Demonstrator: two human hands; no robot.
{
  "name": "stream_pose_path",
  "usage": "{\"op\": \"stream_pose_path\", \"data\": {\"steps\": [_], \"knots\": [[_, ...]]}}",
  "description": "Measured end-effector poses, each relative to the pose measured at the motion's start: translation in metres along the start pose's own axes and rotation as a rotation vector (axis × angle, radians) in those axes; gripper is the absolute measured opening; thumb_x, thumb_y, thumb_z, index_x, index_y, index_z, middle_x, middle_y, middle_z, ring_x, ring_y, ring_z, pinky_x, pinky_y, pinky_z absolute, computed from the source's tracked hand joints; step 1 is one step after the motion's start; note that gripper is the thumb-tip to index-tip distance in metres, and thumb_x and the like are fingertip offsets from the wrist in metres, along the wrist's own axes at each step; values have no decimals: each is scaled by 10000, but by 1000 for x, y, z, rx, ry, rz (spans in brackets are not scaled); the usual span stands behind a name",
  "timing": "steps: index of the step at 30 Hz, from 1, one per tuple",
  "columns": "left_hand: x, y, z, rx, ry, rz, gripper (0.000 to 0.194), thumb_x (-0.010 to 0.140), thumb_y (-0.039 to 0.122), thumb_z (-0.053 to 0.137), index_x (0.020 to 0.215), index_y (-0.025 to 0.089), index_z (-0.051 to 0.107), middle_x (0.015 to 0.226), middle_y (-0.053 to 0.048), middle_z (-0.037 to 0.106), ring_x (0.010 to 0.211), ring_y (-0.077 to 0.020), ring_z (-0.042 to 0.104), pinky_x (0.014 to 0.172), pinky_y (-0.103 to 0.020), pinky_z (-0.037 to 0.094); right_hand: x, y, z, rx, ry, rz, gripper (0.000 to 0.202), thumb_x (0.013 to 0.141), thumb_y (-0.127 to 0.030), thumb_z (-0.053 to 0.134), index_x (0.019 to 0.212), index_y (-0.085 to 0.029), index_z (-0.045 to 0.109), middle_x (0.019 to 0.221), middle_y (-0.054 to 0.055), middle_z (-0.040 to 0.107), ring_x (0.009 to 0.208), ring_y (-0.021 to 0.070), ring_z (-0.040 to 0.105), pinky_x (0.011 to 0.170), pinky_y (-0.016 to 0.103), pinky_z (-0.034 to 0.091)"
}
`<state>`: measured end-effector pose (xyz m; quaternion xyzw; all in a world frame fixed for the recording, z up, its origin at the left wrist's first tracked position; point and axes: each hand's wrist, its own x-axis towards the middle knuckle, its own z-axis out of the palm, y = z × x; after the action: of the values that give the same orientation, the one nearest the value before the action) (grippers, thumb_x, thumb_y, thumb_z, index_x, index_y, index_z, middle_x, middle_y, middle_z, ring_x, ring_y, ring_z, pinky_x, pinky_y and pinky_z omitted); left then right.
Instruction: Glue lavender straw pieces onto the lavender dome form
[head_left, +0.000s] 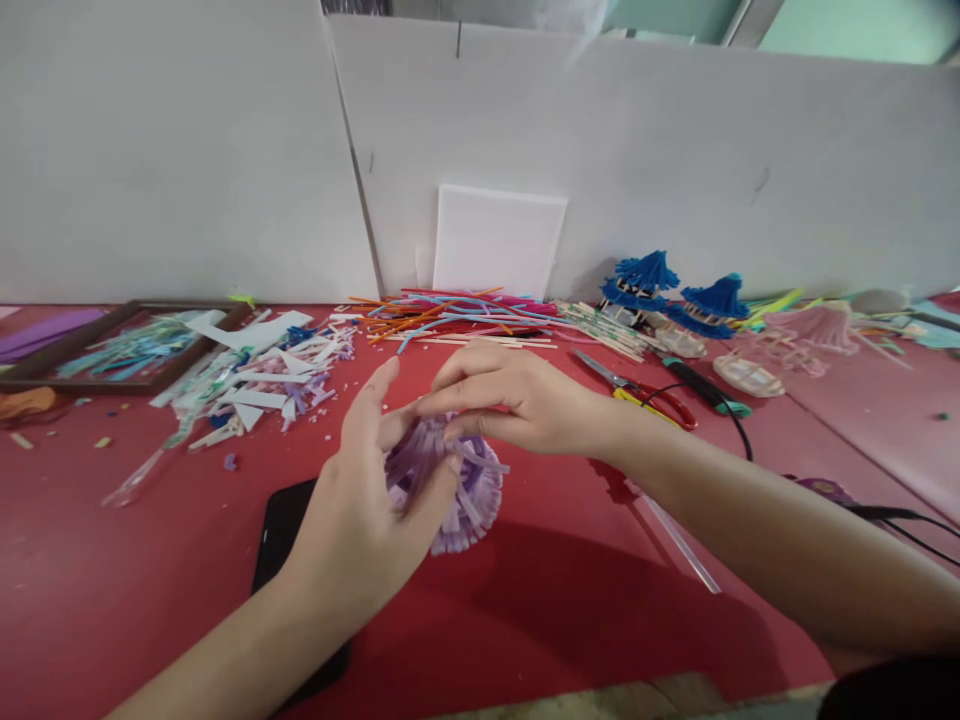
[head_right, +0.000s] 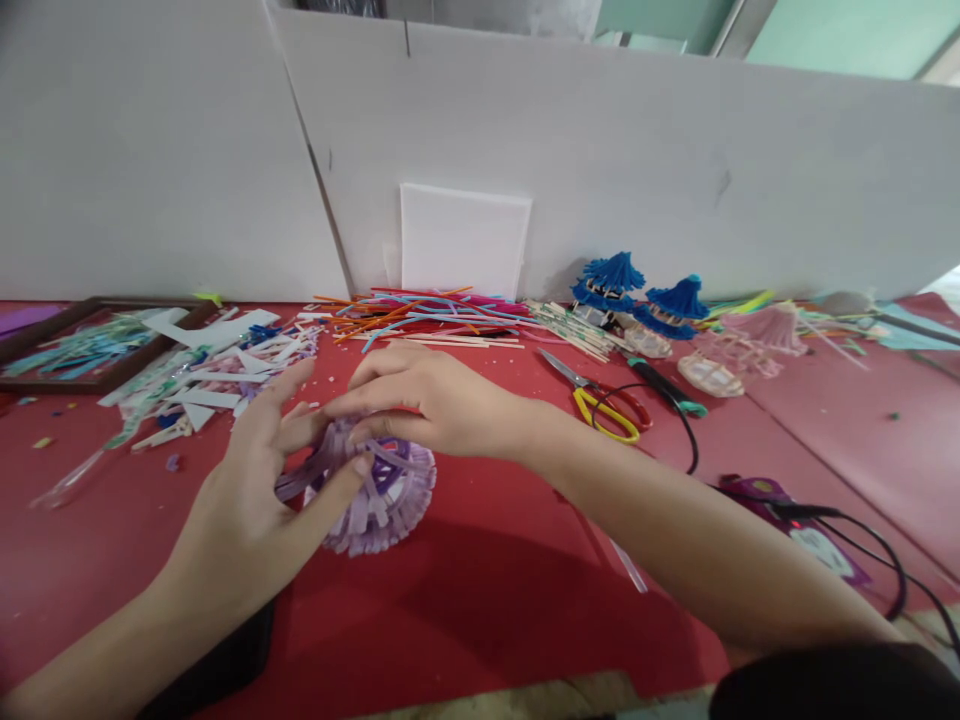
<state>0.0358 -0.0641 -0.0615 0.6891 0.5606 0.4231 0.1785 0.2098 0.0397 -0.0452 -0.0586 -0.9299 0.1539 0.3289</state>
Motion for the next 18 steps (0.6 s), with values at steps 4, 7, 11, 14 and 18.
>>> {"op": "stream_pose_path", "data": {"steps": [4, 7, 11, 14, 18], "knots": [[-1, -1, 0, 16, -6, 28, 741, 839, 266, 603, 1483, 133, 262, 1039, -94, 779, 976, -237, 750, 786, -317, 631, 4, -1, -4, -33, -53, -11, 192, 916, -192, 637, 1085, -148, 716, 986, 56, 691, 929, 140, 606, 884, 290, 485], [-1, -1, -1, 31, -17, 21, 712, 857, 277, 571, 1485, 144, 263, 1061, -95, 777, 1003, -244, 743, 796, -335, 631, 6, -2, -6, -36, -78, 2, 174, 917, -183, 633, 1064, -143, 717, 988, 59, 685, 926, 140, 600, 879, 286, 483], [-2, -3, -1, 55, -23, 3, 722, 859, 313, 564, 1486, 132, 255, 1132, -122, 756, 1052, -264, 725, 806, -356, 632, 8, -2, -7, -22, -77, 25, 124, 913, -169, 635, 997, -150, 725, 966, 52, 678, 911, 136, 600, 875, 288, 483], [-1, -4, 0, 48, -24, 9, 726, 855, 316, 558, 1485, 120, 253, 1137, -127, 754, 1091, -266, 709, 851, -364, 620, 9, -3, -6, 52, -63, 53, 110, 918, -185, 630, 963, -172, 730, 934, 33, 683, 885, 126, 612, 849, 281, 490], [-2, -4, 0, 56, -34, -14, 730, 857, 330, 571, 1490, 146, 257, 1201, -125, 731, 1140, -270, 684, 871, -360, 614, 6, -7, -10, 169, 79, 206, 193, 957, -238, 561, 1056, -160, 707, 926, 37, 711, 867, 126, 641, 780, 256, 504]]}}
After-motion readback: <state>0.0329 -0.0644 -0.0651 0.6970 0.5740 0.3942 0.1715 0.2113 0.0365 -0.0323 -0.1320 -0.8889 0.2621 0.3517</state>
